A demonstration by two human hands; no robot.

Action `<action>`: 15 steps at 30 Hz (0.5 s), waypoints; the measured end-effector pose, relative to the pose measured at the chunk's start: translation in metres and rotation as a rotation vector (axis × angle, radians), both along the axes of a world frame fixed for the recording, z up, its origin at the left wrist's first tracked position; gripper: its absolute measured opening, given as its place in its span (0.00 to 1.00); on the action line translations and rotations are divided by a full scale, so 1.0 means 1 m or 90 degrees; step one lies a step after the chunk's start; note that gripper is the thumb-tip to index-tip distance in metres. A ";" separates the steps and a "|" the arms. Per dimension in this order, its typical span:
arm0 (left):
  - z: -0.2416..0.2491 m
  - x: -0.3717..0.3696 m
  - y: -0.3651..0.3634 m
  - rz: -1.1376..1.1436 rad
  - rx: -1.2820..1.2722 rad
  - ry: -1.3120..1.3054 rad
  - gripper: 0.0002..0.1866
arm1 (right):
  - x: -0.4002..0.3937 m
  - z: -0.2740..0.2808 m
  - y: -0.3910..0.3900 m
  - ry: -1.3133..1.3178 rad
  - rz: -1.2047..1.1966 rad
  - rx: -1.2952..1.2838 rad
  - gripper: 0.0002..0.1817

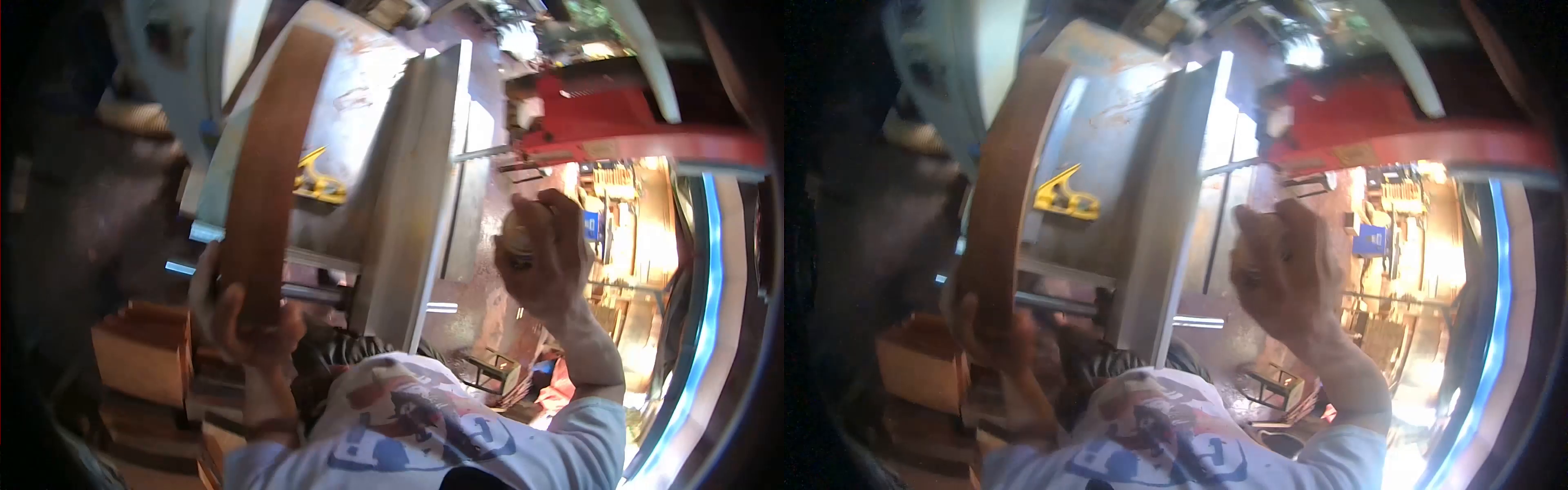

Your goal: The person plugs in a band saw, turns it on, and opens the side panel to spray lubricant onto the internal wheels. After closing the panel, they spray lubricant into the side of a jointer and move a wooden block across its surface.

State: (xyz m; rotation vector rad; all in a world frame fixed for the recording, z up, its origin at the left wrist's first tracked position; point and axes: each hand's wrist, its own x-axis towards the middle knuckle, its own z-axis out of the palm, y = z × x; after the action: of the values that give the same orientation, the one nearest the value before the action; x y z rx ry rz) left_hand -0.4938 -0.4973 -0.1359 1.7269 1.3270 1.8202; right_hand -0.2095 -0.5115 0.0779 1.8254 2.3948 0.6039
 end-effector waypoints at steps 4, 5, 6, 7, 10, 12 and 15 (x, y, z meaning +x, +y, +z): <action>0.001 -0.001 -0.004 -0.036 -0.025 -0.040 0.27 | -0.019 0.013 0.019 -0.062 -0.100 -0.038 0.34; 0.000 0.001 0.000 -0.066 -0.021 -0.071 0.25 | -0.019 0.012 0.021 -0.076 -0.090 -0.038 0.34; 0.003 0.000 -0.002 -0.065 -0.029 -0.056 0.24 | -0.019 0.010 0.020 -0.086 -0.078 -0.047 0.34; 0.005 -0.001 -0.003 -0.062 -0.040 -0.043 0.24 | -0.019 0.008 0.021 -0.079 -0.094 -0.051 0.34; 0.000 -0.006 -0.003 -0.038 0.002 0.062 0.24 | -0.018 0.000 0.027 -0.070 -0.129 -0.061 0.35; -0.004 -0.006 -0.005 -0.034 -0.004 0.063 0.24 | -0.017 -0.002 0.027 -0.075 -0.153 -0.076 0.35; -0.010 -0.003 -0.013 -0.049 -0.073 -0.031 0.24 | -0.014 -0.004 0.029 -0.050 -0.161 -0.085 0.35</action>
State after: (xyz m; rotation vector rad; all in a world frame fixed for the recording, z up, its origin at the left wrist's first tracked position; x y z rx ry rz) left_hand -0.4970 -0.5100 -0.1455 1.6412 1.3011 1.7000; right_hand -0.2232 -0.4820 0.0742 1.9631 2.0572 0.4682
